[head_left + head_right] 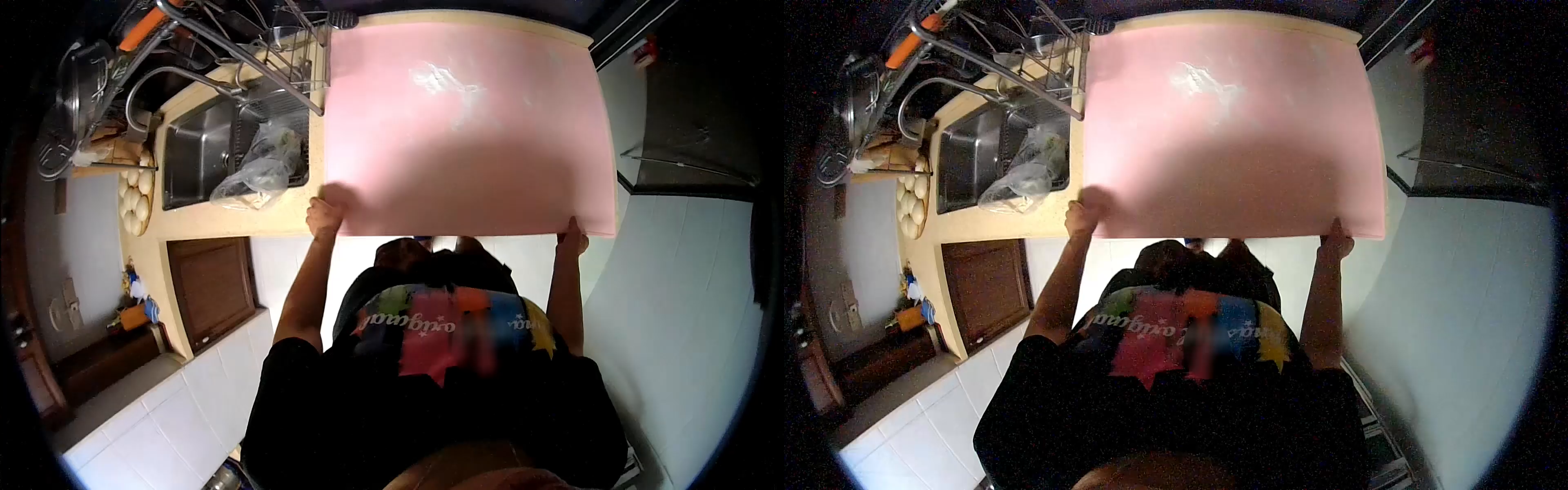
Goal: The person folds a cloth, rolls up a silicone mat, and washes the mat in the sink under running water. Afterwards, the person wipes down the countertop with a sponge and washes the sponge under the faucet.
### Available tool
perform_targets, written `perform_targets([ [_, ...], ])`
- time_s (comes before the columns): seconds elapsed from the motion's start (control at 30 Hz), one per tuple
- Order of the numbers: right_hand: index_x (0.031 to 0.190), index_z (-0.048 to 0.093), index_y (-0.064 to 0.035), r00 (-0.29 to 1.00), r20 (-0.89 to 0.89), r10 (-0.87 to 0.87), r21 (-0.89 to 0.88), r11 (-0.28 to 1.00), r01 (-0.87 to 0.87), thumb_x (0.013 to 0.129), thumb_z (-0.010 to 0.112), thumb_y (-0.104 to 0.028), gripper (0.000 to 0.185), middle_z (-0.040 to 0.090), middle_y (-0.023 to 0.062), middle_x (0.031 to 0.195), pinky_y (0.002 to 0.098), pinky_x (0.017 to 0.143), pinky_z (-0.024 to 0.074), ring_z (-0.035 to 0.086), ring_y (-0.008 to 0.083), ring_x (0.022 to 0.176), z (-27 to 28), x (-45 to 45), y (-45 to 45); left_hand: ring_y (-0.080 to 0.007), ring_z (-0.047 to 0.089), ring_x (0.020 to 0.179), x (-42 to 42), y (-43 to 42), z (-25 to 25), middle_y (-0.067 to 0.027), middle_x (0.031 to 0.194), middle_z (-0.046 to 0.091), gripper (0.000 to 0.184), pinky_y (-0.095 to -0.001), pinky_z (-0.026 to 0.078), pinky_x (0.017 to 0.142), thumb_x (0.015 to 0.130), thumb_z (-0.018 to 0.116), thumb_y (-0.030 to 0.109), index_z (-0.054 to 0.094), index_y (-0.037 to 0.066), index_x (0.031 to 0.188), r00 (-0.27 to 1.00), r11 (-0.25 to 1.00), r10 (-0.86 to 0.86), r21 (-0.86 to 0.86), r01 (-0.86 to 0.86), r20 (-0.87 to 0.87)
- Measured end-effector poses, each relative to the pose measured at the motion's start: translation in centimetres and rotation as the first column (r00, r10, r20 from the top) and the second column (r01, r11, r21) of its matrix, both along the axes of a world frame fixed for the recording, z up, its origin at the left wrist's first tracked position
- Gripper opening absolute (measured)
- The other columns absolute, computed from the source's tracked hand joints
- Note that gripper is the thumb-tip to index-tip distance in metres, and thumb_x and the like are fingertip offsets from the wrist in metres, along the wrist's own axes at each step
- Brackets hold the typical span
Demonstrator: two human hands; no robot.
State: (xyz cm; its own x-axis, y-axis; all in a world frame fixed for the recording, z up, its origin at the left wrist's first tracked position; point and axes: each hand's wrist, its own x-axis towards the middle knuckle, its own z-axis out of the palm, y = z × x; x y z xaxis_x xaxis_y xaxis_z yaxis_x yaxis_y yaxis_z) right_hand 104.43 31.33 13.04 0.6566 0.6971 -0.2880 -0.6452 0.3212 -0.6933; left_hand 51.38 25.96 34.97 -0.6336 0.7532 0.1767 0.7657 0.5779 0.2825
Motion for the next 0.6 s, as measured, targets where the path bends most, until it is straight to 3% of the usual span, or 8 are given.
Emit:
perform_targets([
  [0.03, 0.091, 0.060, -0.0028, 1.000, 0.009, -0.004, -0.019, 1.000, 0.004, 0.080, 0.069, -0.014, 0.019, 0.060, 0.0058, 0.080, 0.0268, 0.055, 0.0491, 0.057, 0.0200, 0.065, 1.2, 1.3, -2.8, -0.0344, 0.063, 0.090, 0.0, -1.6, 0.3, -0.0229, 0.098, 0.063, 0.059, -0.0415, 0.049, 0.083, 0.071, 0.066, 0.043, 0.053, -0.004, 0.104, 0.990, 0.992, -0.060, 0.116, 0.046, 0.126],
  [0.1, 0.079, 0.055, -0.0063, 0.925, -0.256, 0.280, 0.219, 0.949, -0.227, 0.081, 0.067, -0.011, 0.012, 0.054, 0.0038, 0.065, 0.0243, 0.046, 0.0430, 0.053, 0.0159, 0.056, 9.3, 3.5, -6.2, -0.0322, 0.063, 0.085, -1.2, -1.9, 1.2, -0.0221, 0.089, 0.064, 0.045, -0.0413, 0.049, 0.079, 0.076, 0.060, 0.042, 0.060, -0.003, 0.082, 0.941, 0.970, -0.240, 0.102, 0.222, 0.238],
  [0.17, 0.083, 0.055, -0.0081, 0.944, -0.228, 0.240, 0.147, 0.967, -0.210, 0.083, 0.065, -0.011, 0.010, 0.052, 0.0019, 0.066, 0.0236, 0.045, 0.0382, 0.048, 0.0139, 0.052, 16.5, 4.4, -10.2, -0.0311, 0.063, 0.083, -2.6, -3.6, 1.7, -0.0222, 0.087, 0.064, 0.045, -0.0403, 0.050, 0.076, 0.078, 0.056, 0.042, 0.061, -0.003, 0.077, 0.906, 0.910, -0.414, 0.044, 0.412, 0.088],
  [0.23, 0.100, 0.058, -0.0022, 0.957, 0.023, 0.290, 0.162, 0.943, -0.290, 0.083, 0.063, -0.007, 0.019, 0.058, 0.0039, 0.084, 0.0274, 0.064, 0.0482, 0.058, 0.0177, 0.075, 20.1, 7.1, -10.0, -0.0288, 0.064, 0.079, -2.8, -4.3, 4.9, -0.0202, 0.086, 0.065, 0.035, -0.0375, 0.051, 0.070, 0.081, 0.057, 0.030, 0.064, -0.004, 0.083, 0.789, 0.846, -0.534, 0.176, 0.504, 0.305],
  [0.3, 0.100, 0.059, -0.0011, 0.953, 0.099, 0.287, 0.311, 0.901, -0.303, 0.083, 0.061, -0.007, 0.018, 0.059, 0.0062, 0.089, 0.0303, 0.071, 0.0487, 0.058, 0.0188, 0.079, 26.1, 8.6, -12.5, -0.0275, 0.064, 0.079, -3.0, -6.1, 7.6, -0.0157, 0.085, 0.065, 0.021, -0.0349, 0.051, 0.068, 0.080, 0.061, 0.015, 0.063, -0.004, 0.088, 0.357, 0.803, -0.595, 0.554, 0.220, 0.720],
  [0.37, 0.099, 0.060, 0.0003, 0.974, 0.172, 0.148, 0.317, 0.928, -0.197, 0.082, 0.062, -0.007, 0.018, 0.060, 0.0079, 0.093, 0.0309, 0.073, 0.0494, 0.058, 0.0187, 0.080, 31.5, 9.9, -16.1, -0.0264, 0.063, 0.078, 2.2, -11.6, 17.2, -0.0114, 0.084, 0.065, 0.018, -0.0342, 0.052, 0.066, 0.078, 0.062, 0.004, 0.061, -0.005, 0.093, 0.168, 0.875, -0.480, 0.484, 0.020, 0.861],
  [0.53, 0.093, 0.060, 0.0026, 0.928, 0.362, 0.082, 0.162, 0.975, -0.150, 0.079, 0.069, -0.017, 0.025, 0.059, 0.0047, 0.079, 0.0272, 0.054, 0.0430, 0.056, 0.0147, 0.066, 37.6, 12.8, -17.4, -0.0239, 0.063, 0.081, 2.1, -12.8, 22.9, -0.0137, 0.092, 0.063, 0.028, -0.0335, 0.053, 0.072, 0.079, 0.062, 0.009, 0.058, -0.005, 0.103, 0.087, 0.911, -0.408, 0.412, -0.036, 0.909],
  [0.6, 0.093, 0.060, 0.0016, 0.881, 0.467, 0.080, 0.070, 0.989, -0.127, 0.079, 0.069, -0.018, 0.025, 0.058, 0.0043, 0.076, 0.0266, 0.051, 0.0417, 0.054, 0.0141, 0.062, 39.4, 13.0, -21.0, -0.0247, 0.062, 0.084, 5.7, -15.5, 24.9, -0.0149, 0.098, 0.062, 0.032, -0.0341, 0.052, 0.074, 0.080, 0.061, 0.008, 0.057, -0.007, 0.108, -0.072, 0.847, -0.530, 0.524, -0.089, 0.845],
])
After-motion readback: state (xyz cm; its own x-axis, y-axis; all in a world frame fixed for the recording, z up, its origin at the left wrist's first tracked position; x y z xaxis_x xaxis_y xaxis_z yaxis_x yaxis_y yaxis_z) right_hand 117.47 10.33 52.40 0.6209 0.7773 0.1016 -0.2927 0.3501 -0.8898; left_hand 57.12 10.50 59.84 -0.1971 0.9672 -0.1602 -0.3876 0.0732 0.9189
